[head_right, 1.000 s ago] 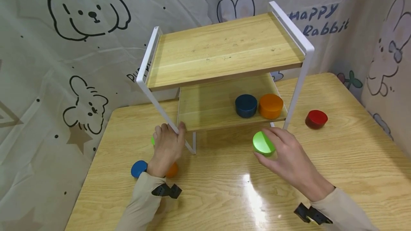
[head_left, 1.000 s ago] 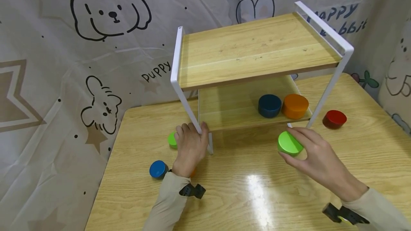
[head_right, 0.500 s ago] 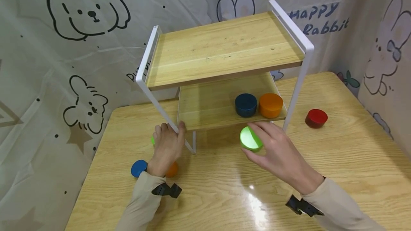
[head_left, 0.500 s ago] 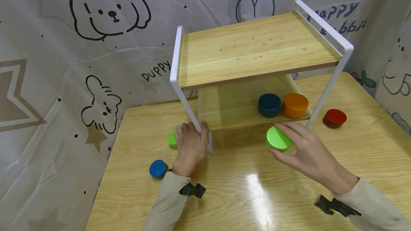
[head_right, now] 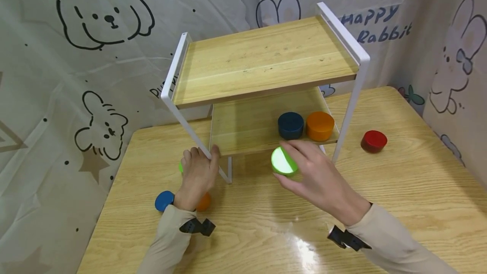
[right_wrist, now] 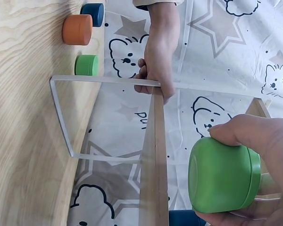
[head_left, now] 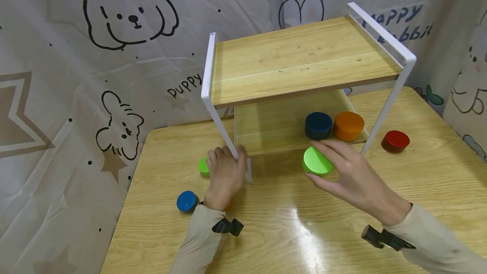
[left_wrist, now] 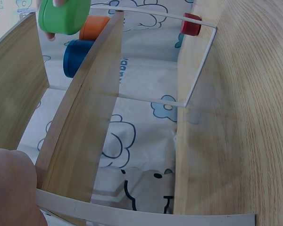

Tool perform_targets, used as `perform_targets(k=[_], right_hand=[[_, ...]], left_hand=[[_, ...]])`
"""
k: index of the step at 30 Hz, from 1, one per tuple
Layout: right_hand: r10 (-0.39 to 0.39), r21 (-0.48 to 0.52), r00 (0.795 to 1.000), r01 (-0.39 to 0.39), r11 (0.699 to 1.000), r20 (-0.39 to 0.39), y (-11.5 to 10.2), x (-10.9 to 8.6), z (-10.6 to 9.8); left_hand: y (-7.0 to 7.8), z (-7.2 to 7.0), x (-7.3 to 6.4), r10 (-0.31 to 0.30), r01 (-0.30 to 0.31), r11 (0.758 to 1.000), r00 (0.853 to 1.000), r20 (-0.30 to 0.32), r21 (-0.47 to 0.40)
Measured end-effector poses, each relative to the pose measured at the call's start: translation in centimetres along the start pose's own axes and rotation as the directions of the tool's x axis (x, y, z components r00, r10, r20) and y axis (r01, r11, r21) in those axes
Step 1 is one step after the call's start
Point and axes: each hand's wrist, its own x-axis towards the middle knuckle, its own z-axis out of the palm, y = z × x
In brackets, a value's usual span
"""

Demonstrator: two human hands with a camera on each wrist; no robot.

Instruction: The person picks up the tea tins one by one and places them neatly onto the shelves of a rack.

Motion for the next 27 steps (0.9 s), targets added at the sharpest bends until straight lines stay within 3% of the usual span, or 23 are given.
perform_targets(k=[16, 23, 27], right_hand=[[-0.049, -0.026, 0.999, 0.049, 0.998, 0.017, -0.5, 3.8, 1.6], [-0.051, -0.122, 0.995, 0.062, 0.991, 0.088, 0.0, 6.4, 2.7], [-0.014, -0.18, 0.992, 0.037, 0.983, 0.127, 0.2, 7.2, 3.2]], left_hand=[[-0.1, -0.1, 0.0, -0.004, 0.004, 1.0, 1.0, 0.017, 0.01], [-0.1, -0.1, 0.1, 0.004, -0.004, 1.0, 1.0, 0.008, 0.002], [-0.2, 0.0, 0.1, 0.011, -0.011, 1.0, 1.0, 0.003, 0.026]])
